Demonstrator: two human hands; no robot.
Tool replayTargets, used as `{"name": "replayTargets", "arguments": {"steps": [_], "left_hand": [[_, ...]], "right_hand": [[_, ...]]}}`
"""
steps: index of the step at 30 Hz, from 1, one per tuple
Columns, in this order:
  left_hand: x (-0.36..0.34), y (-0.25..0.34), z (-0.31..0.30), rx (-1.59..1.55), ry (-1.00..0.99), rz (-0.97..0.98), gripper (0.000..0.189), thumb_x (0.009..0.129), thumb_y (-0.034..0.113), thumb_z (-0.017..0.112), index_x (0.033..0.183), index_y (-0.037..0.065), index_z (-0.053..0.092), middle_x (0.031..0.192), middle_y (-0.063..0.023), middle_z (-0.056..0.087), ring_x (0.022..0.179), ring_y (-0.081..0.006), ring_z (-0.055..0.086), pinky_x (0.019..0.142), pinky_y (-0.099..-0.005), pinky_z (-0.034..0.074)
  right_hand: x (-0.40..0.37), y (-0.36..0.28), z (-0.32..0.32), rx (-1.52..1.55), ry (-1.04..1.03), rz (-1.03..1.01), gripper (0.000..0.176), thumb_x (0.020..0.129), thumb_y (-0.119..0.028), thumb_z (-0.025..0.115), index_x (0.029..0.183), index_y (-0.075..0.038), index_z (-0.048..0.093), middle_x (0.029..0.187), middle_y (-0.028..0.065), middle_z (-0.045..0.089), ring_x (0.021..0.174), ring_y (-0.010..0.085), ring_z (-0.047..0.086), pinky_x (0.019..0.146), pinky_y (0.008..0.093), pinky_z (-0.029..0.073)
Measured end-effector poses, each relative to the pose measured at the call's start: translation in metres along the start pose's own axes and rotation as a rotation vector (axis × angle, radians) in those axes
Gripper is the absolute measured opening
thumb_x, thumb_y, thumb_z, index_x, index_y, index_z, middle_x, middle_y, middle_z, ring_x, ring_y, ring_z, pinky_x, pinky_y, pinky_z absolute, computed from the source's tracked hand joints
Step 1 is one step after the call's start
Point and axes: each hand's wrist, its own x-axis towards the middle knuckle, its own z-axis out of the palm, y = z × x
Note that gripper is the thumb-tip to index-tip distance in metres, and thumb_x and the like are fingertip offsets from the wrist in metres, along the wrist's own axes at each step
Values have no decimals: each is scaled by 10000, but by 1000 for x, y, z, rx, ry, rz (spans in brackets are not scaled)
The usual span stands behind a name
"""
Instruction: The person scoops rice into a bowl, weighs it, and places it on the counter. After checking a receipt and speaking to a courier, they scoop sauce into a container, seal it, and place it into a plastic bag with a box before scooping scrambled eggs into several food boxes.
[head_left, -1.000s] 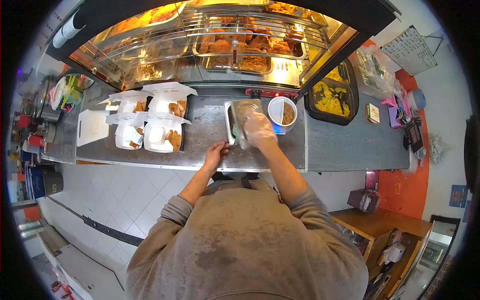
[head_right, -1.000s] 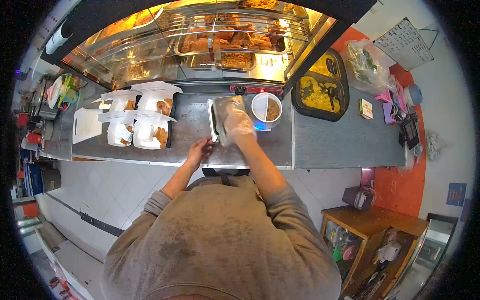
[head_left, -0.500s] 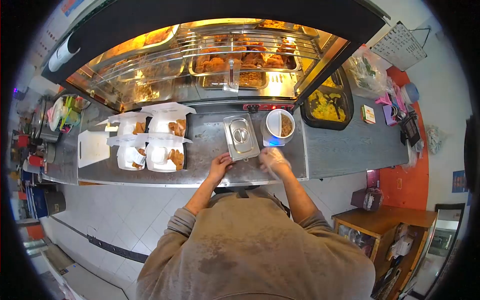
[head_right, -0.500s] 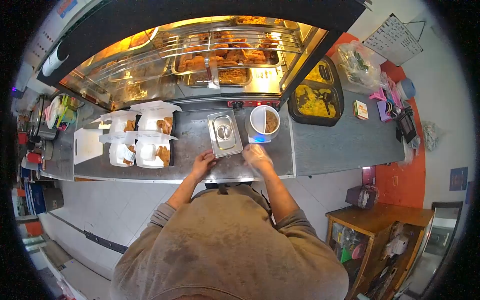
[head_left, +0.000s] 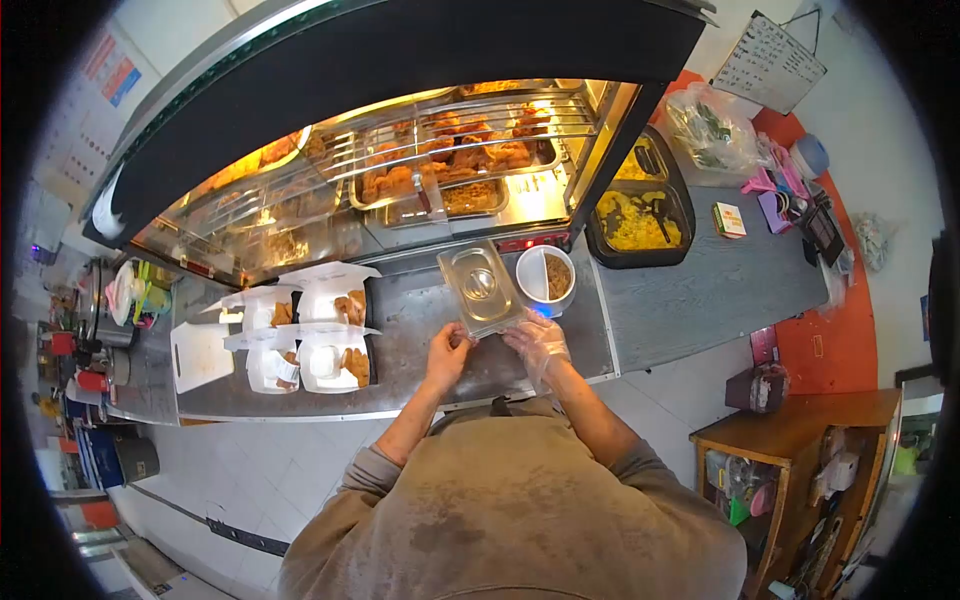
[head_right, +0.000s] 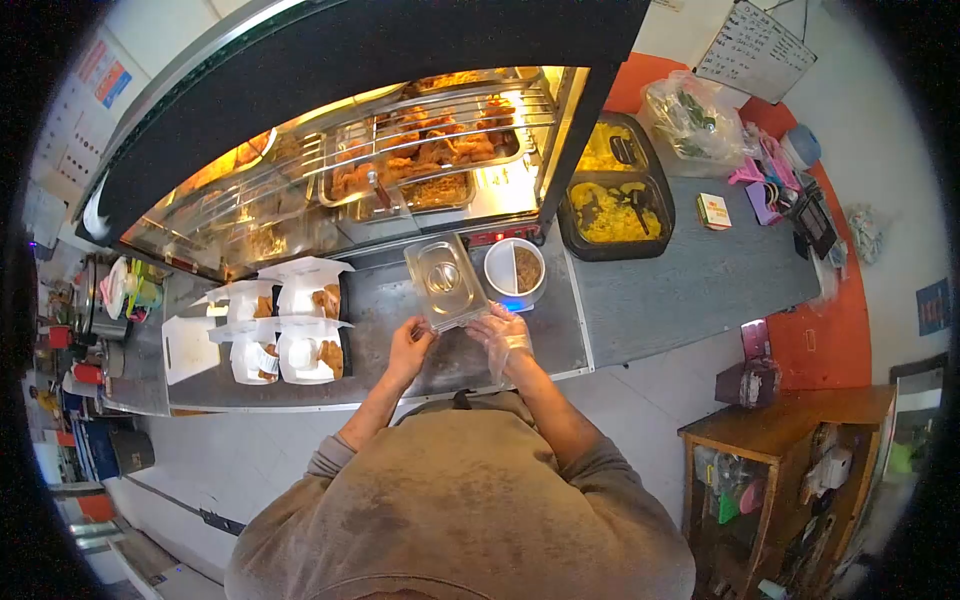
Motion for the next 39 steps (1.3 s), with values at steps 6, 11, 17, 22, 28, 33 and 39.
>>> {"name": "replayTargets", "arguments": {"steps": [6,11,17,22,28,33,39], "left_hand": [[43,55,33,-79,-124,40,215,846,-24,550,1058,-59,561,961,-102,644,871,-164,631,808,-287,516],[99,80,54,-122,-278,-19,250,873,16,559,1116,-41,553,1004,-83,619,897,-137,604,825,-258,515],[140,111,64,-235,-315,-151,251,886,39,580,1117,-54,549,1036,-101,607,913,-141,598,829,-246,511],[169,114,69,-291,-221,-178,306,882,24,567,1163,-78,501,1044,-126,603,883,-170,608,809,-261,514],[189,99,72,-311,-165,-175,284,878,41,584,1140,-51,523,1021,-72,584,917,-136,579,822,-227,493],[181,97,69,-212,-148,-122,287,877,60,587,1137,-47,526,1046,-66,574,908,-126,568,810,-229,486],[181,105,70,-248,-185,-150,265,885,21,556,1137,-53,519,1037,-68,571,907,-139,568,805,-244,490]], "right_hand": [[-4,-62,25,-13,31,-187,334,850,-47,596,1166,19,506,957,138,631,831,266,648,731,378,556],[35,-97,12,143,106,-218,333,874,-104,545,1170,37,484,1013,206,606,875,322,642,833,442,535],[73,-121,29,211,218,-222,340,924,-227,465,1177,0,462,1034,222,584,902,357,628,855,480,506],[103,-126,45,372,201,-292,268,890,-55,499,1146,22,515,992,175,587,812,323,642,746,422,567],[125,-119,53,205,261,-392,252,851,64,502,1086,2,570,1066,125,590,880,241,633,736,367,569],[121,-114,32,250,-6,-326,318,933,-230,458,1186,-41,497,1151,122,571,953,296,618,778,403,541],[107,-143,52,248,232,-180,418,926,-377,425,1137,-25,506,1042,155,560,866,329,624,752,428,546]]}}
